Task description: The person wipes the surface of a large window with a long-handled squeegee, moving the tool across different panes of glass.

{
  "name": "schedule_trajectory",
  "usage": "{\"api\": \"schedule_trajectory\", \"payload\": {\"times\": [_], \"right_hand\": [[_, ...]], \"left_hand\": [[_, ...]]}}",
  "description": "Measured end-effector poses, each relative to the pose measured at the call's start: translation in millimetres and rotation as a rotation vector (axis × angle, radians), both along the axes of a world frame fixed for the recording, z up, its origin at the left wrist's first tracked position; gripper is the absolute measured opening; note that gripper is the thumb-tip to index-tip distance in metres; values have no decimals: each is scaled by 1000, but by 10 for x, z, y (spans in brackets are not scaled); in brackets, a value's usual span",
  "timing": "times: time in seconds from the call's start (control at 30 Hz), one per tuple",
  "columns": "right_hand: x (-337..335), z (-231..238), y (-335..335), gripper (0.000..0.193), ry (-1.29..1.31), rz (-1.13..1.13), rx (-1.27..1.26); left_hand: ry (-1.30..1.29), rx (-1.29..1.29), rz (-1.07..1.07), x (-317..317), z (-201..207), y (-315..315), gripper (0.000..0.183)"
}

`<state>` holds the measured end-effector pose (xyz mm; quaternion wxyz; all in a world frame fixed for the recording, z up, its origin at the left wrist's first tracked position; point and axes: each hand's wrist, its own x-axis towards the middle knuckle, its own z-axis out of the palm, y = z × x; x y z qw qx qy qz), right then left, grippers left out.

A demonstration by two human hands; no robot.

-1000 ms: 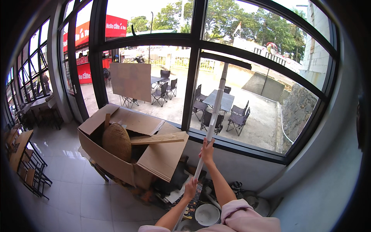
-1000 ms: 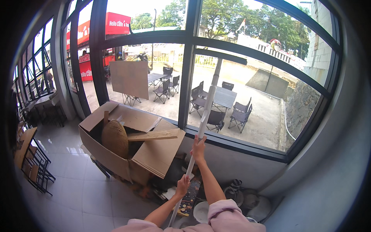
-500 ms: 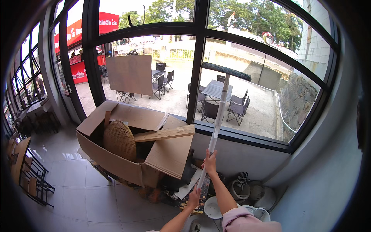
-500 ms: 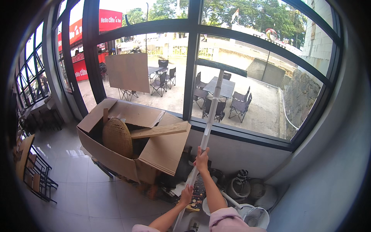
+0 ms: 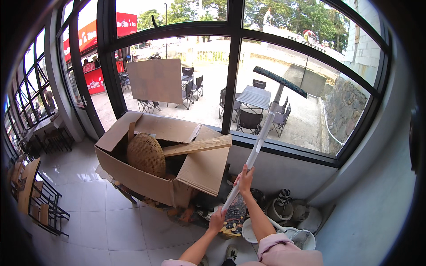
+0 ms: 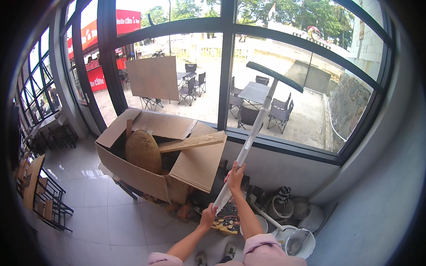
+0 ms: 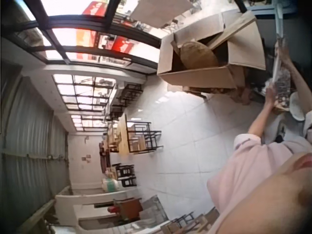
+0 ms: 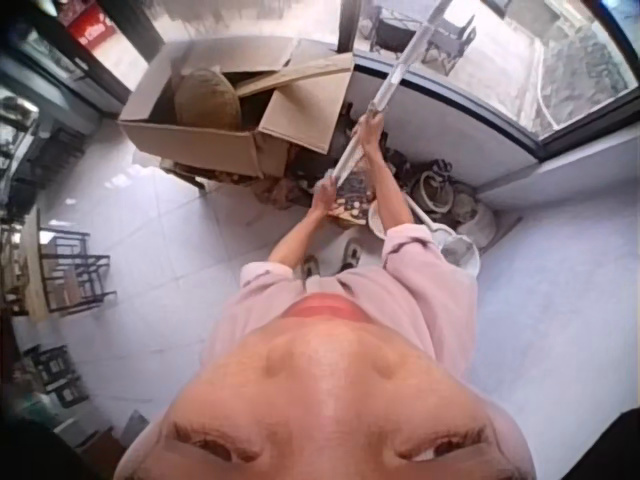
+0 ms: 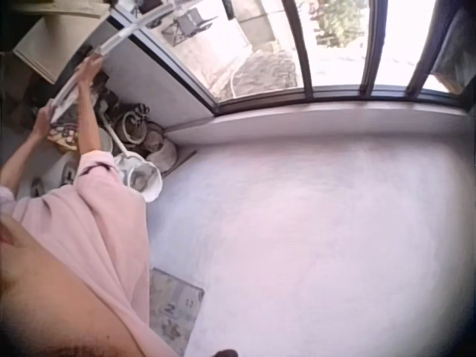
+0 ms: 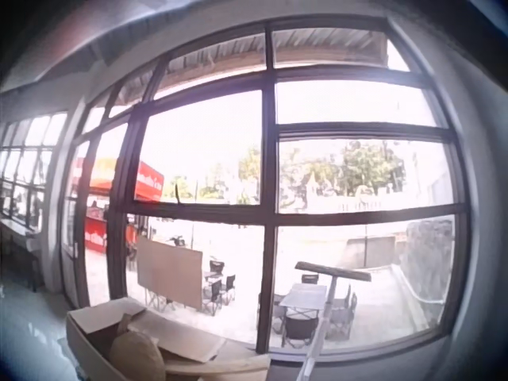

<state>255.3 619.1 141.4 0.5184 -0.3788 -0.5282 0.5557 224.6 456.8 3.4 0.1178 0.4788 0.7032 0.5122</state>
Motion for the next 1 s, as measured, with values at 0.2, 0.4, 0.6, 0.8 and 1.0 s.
{"api": "schedule_trajectory", "payload": {"times": [0.2,0.4,0.6,0.8,1.0], "right_hand": [[41,497,466,41,-101,3,97],[74,397,573,38,-116,97,41],[159,-36,476,37,-180,186,15],[394,-480,135,36,-230,307,-108],[627,-452,-20,35,-138,351,-146]], "left_hand": [[-102,45,-24,153,529,519,32],[-92,-13,20,198,419,599,35],[-126,-153,58,335,70,421,33],[-232,-232,87,696,-330,-66,34],[-187,-150,121,1005,-139,-276,32]]}}
